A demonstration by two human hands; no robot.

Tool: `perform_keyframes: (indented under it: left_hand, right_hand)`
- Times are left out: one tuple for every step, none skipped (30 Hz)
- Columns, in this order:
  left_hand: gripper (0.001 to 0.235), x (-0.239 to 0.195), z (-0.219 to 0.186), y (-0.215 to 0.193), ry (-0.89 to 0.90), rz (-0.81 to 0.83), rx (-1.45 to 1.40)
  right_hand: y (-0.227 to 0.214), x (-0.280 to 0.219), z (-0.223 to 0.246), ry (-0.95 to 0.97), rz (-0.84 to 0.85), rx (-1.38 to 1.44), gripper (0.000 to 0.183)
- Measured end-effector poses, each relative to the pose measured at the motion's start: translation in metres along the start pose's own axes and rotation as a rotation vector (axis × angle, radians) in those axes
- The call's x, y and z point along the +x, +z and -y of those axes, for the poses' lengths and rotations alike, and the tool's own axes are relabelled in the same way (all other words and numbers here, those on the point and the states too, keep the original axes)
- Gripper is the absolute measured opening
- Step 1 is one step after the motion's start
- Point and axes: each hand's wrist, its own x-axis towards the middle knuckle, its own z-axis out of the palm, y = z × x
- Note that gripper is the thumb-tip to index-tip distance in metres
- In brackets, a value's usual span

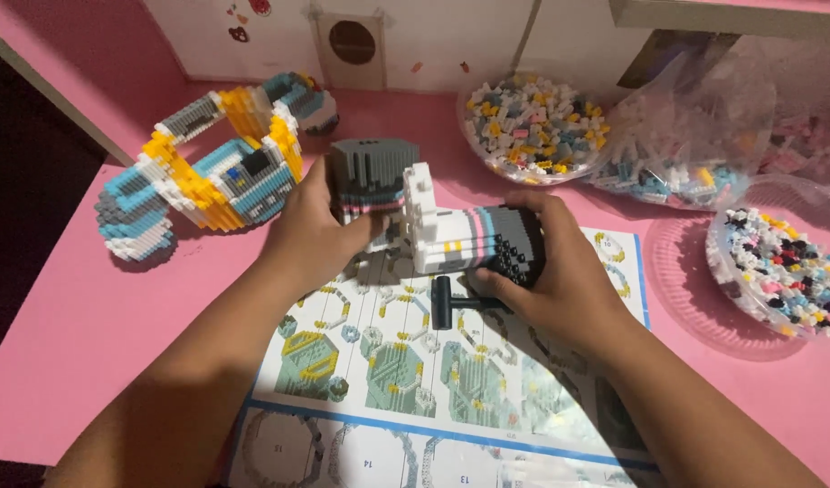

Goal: The person assembles a structure using fused perler bead pieces. They use a small hammer to tap and secure the connections between the bead components, following a pattern book placed on the table.

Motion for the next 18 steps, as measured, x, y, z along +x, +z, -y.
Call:
perform_keyframes:
  left_hand:
    - [0.062,0.004,0.004,0.001,0.002,-0.001,0.003]
    - [0.067,0.007,0.007,0.002,0.001,-0.007,-0.024]
    - [0.073,0.011,0.011,0.003,0.001,-0.013,-0.051]
    - [0.073,0.016,0.017,0.004,0.002,-0.011,-0.049]
    - [0.072,0.021,0.023,0.004,0.065,0.008,-0.093]
    - [0.071,0.025,0.029,0.005,0.128,0.025,-0.14]
    - [0.071,0.023,0.026,0.003,0.129,0.025,-0.14]
    - [0.074,0.021,0.022,0.001,0.142,0.07,-0.082]
    - [0.077,0.019,0.019,-0.001,0.155,0.114,-0.025]
    - [0.077,0.022,0.025,0.002,0.159,0.117,-0.025]
    - [0.078,0.024,0.03,0.004,0.217,0.136,-0.078]
    - [0.08,0.028,0.035,0.006,0.278,0.155,-0.133]
    - [0.08,0.027,0.03,0.004,0.285,0.156,-0.133]
    - [0.082,0.025,0.026,0.002,0.199,0.132,-0.069]
    - [0.085,0.023,0.022,0.0,0.113,0.108,-0.005]
    - [0.085,0.022,0.02,-0.002,0.115,0.106,-0.005]
    - [0.091,0.021,0.018,-0.003,0.111,0.114,0.024]
    - [0.097,0.02,0.016,-0.005,0.105,0.124,0.054]
  right_hand:
    - [0.0,-0.001,-0.003,-0.001,-0.003,0.003,0.079]
    - [0.0,-0.003,-0.006,-0.075,-0.052,0.035,0.075]
    - [0.0,-0.005,-0.009,-0.149,-0.101,0.067,0.071]
    - [-0.005,-0.008,-0.005,-0.147,-0.103,0.068,0.071]
    - [-0.01,-0.011,-0.002,-0.249,-0.157,0.091,0.07]
    - [-0.016,-0.014,0.001,-0.352,-0.209,0.112,0.068]
    - [-0.02,-0.016,-0.003,-0.352,-0.21,0.112,0.068]
    - [-0.023,-0.017,-0.006,-0.463,-0.285,0.095,0.07]
    - [-0.027,-0.019,-0.01,-0.573,-0.359,0.078,0.072]
    - [-0.028,-0.022,-0.008,-0.572,-0.363,0.075,0.072]
    - [-0.03,-0.026,-0.007,-0.562,-0.419,0.145,0.072]
    - [-0.032,-0.028,-0.005,-0.554,-0.476,0.213,0.073]
    - [-0.034,-0.029,-0.003,-0.556,-0.481,0.208,0.073]
    - [-0.036,-0.03,-0.002,-0.571,-0.5,0.21,0.076]
    - [-0.037,-0.031,0.0,-0.585,-0.518,0.213,0.079]
    - [-0.036,-0.031,0.0,-0.588,-0.519,0.212,0.079]
    - [-0.035,-0.032,0.0,-0.594,-0.529,0.233,0.079]
    - [-0.034,-0.033,0.0,-0.598,-0.538,0.255,0.079]
